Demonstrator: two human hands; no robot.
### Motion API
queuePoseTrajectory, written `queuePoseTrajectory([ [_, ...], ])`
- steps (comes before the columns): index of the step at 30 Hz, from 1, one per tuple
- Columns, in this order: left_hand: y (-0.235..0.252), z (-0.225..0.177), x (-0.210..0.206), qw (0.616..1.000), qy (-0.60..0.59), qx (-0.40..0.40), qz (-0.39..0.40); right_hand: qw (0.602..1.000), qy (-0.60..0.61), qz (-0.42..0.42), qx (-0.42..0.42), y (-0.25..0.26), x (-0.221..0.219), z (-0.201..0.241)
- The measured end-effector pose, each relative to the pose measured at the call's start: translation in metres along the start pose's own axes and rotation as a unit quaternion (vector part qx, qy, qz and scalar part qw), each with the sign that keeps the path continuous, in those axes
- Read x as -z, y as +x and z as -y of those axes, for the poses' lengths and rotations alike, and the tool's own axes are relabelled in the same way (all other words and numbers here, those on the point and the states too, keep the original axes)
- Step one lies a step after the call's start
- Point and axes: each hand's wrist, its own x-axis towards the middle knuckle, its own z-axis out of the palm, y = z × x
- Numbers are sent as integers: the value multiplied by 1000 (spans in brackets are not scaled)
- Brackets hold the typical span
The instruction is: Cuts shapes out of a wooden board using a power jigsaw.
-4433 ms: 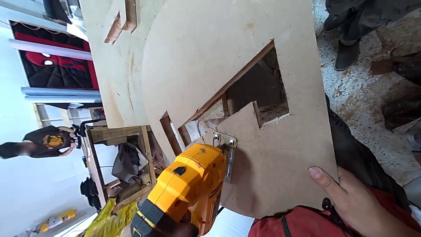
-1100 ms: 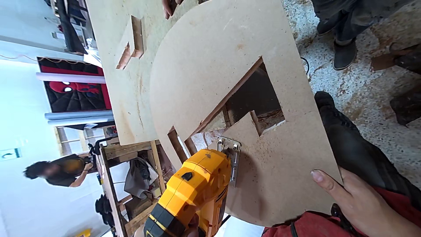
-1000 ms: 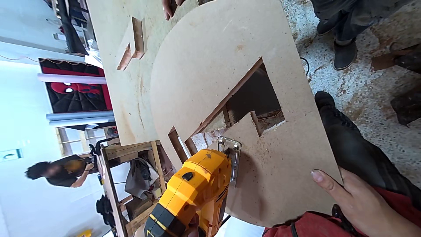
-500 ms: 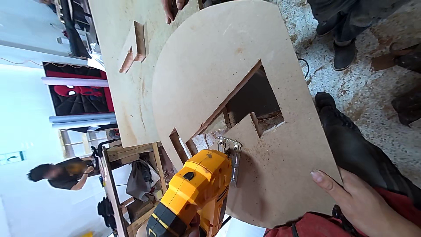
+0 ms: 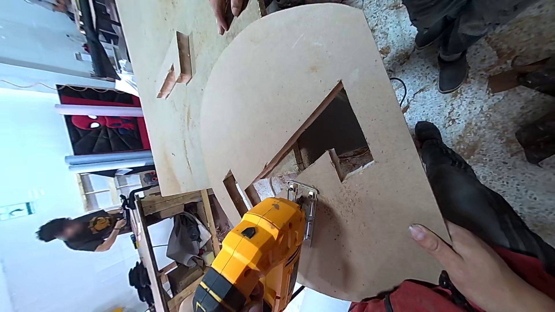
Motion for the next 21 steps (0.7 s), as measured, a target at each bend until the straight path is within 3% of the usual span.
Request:
queuePoseTrajectory([
  [15, 12, 2, -6, 998, 6, -61, 6, 1000, -4, -5, 12, 0, -1, 0],
  [21, 8, -7, -3, 1000, -3, -13, 10, 1000, -6, -4, 12, 1, 0, 0],
])
